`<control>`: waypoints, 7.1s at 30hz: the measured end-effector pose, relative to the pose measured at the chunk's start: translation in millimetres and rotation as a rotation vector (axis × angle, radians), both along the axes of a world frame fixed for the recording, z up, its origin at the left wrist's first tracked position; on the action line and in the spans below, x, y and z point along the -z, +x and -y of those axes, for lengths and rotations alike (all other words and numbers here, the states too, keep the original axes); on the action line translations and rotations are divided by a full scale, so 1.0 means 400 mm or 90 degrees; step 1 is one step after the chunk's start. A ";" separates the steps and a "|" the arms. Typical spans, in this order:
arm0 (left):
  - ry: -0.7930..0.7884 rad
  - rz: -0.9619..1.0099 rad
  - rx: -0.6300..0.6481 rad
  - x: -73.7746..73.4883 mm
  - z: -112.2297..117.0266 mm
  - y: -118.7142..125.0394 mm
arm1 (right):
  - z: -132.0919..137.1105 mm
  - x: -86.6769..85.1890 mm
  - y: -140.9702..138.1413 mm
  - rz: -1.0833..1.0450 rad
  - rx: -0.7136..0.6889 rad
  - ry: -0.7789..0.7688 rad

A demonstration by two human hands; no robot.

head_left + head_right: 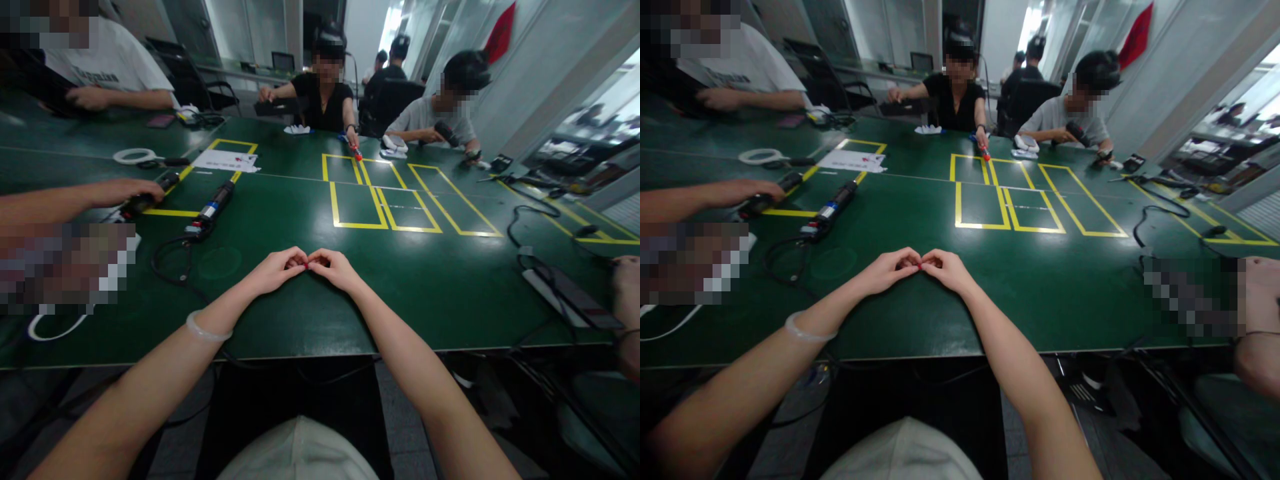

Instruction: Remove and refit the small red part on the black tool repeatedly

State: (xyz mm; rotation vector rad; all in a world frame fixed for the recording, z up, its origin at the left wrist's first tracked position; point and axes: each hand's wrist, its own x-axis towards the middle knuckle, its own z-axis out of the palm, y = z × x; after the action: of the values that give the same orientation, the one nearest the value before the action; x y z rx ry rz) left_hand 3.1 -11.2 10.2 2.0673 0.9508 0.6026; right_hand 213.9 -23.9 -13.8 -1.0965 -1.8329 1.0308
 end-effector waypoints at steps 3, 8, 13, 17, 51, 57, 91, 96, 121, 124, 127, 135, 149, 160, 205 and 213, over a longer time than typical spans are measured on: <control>-0.002 0.001 -0.001 -0.005 0.003 0.002 | 0.001 -0.002 -0.001 0.000 0.005 0.002; 0.010 0.006 -0.011 -0.007 0.002 0.000 | 0.003 -0.003 -0.002 -0.011 0.009 0.008; 0.025 0.009 -0.020 -0.006 0.000 -0.001 | 0.004 -0.004 -0.001 -0.006 0.011 0.007; 0.023 0.005 -0.017 -0.009 0.003 0.000 | 0.004 -0.005 0.000 -0.002 0.008 0.007; 0.301 -0.142 -0.362 -0.057 -0.092 -0.179 | -0.011 0.018 0.002 -0.100 0.000 -0.043; 0.211 -0.427 -0.667 -0.042 -0.139 -0.398 | -0.010 0.016 0.001 -0.085 -0.005 -0.042; 0.282 -0.465 -0.350 0.000 -0.042 -0.125 | -0.010 0.022 -0.009 -0.056 0.019 -0.027; 0.295 -0.448 -0.280 0.000 -0.001 -0.062 | -0.004 0.015 -0.015 -0.054 0.040 0.023; 0.305 -0.404 -0.218 0.004 0.067 0.006 | 0.009 0.010 -0.029 0.197 0.069 0.252; 0.308 -0.399 -0.228 0.010 0.066 0.010 | 0.008 0.012 -0.034 0.201 0.071 0.249; 0.310 -0.401 -0.240 0.013 0.063 0.021 | 0.008 0.012 -0.038 0.200 0.071 0.251; 0.304 -0.420 -0.264 -0.001 0.050 0.049 | 0.017 0.001 -0.034 0.184 0.063 0.259; 0.310 -0.477 -0.309 0.010 -0.057 -0.025 | 0.004 0.013 -0.005 0.199 0.058 0.188; 0.239 -0.476 -0.369 0.009 -0.162 -0.153 | 0.006 0.009 0.001 0.189 0.060 0.170; 0.264 -0.446 -0.604 -0.014 -0.165 -0.256 | 0.007 -0.003 0.001 0.213 0.037 0.163; 0.236 -0.407 -0.625 -0.020 -0.162 -0.251 | 0.006 -0.003 0.001 0.213 0.035 0.165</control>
State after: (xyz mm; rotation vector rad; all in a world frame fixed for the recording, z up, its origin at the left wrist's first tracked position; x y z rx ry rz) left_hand -97.5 53.8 18.3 2.0369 2.4392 0.6215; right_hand 214.3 -26.3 -12.6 -1.2044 -2.1152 0.5809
